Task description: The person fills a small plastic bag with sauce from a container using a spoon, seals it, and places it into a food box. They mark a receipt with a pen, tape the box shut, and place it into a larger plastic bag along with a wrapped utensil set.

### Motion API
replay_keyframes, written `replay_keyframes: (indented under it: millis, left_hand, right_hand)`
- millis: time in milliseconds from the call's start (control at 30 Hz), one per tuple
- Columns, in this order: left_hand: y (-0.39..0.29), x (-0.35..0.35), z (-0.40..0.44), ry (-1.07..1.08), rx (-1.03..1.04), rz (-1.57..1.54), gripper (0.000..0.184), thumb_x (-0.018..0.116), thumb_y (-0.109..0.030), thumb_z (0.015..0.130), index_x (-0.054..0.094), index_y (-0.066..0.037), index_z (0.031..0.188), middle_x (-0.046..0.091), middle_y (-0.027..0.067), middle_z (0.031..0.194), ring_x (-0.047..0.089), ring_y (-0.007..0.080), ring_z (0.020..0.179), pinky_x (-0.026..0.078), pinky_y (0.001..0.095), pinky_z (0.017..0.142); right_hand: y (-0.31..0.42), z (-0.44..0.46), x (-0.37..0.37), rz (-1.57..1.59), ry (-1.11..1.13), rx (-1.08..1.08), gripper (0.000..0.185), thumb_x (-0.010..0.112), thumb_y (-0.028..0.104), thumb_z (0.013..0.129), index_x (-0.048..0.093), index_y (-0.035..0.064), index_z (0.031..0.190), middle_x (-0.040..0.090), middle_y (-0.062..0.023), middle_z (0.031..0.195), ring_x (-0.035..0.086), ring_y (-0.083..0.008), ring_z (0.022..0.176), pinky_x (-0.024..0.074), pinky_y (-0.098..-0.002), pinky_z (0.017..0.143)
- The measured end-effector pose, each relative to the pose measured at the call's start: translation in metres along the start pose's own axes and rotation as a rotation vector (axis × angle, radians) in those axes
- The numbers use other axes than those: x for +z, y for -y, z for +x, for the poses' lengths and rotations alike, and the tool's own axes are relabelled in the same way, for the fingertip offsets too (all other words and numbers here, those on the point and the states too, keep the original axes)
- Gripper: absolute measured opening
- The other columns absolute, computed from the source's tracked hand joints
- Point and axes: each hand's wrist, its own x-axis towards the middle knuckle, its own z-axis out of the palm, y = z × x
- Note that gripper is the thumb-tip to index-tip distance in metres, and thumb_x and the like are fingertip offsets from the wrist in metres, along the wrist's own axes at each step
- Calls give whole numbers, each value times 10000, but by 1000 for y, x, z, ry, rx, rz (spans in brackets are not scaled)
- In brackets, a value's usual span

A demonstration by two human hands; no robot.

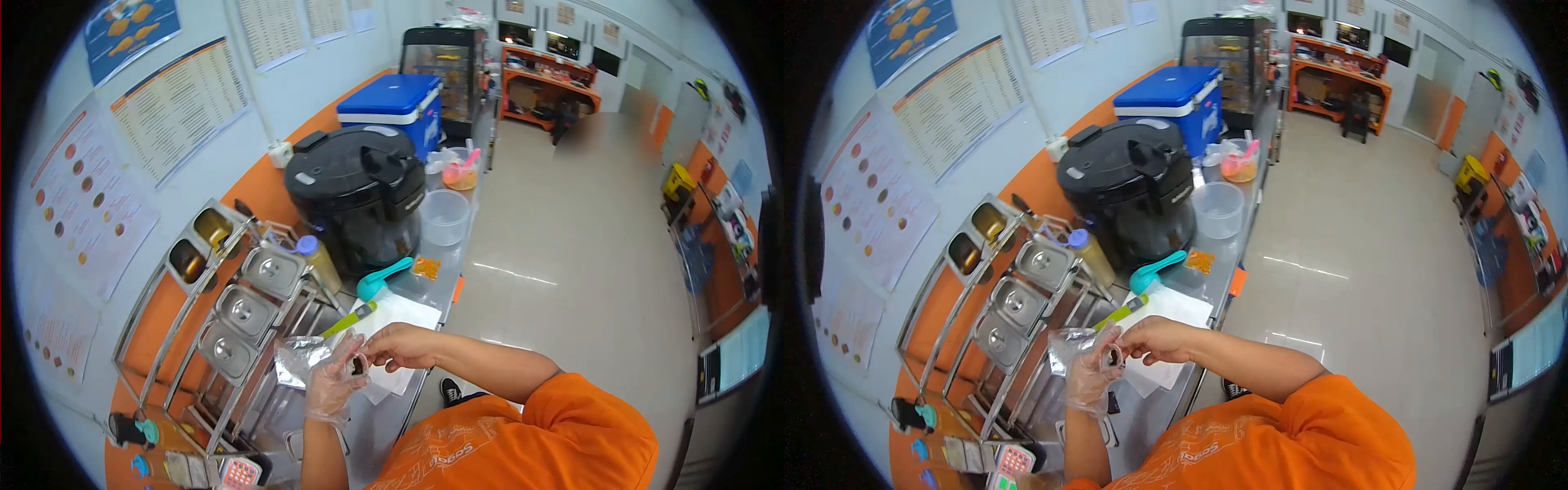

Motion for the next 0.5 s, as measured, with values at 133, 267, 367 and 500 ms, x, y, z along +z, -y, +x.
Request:
replay_keyframes:
  millis: [133,267,367,500]
  left_hand:
    - [-9,-8,-34,-220,-140,114,815,889,-47,659,629,-151,1424,593,126,1480,405,289,1490,316,403,1214]
    - [8,1,-70,-700,28,355,665,931,-88,675,706,-103,1301,678,149,1338,613,257,1284,455,364,1095]
    - [9,23,-99,-1050,137,502,512,900,-53,746,729,-46,1229,712,106,1207,642,205,1159,501,331,1007]
    - [22,56,-139,-1259,82,609,414,883,-67,792,737,-25,1177,726,58,954,644,151,844,535,312,820]
  right_hand:
    - [-15,22,9,11,197,75,159,649,195,998,721,53,999,695,-33,954,524,-102,793,414,-273,665]
    - [-30,50,24,83,206,67,171,610,203,1021,683,54,978,677,-40,932,538,-117,811,426,-290,693]
    - [-40,67,37,112,251,106,166,579,188,1033,659,59,965,677,-44,942,540,-123,806,427,-290,677]
    - [-58,92,44,63,368,223,133,575,176,1036,634,77,969,668,-42,937,511,-119,776,415,-276,648]
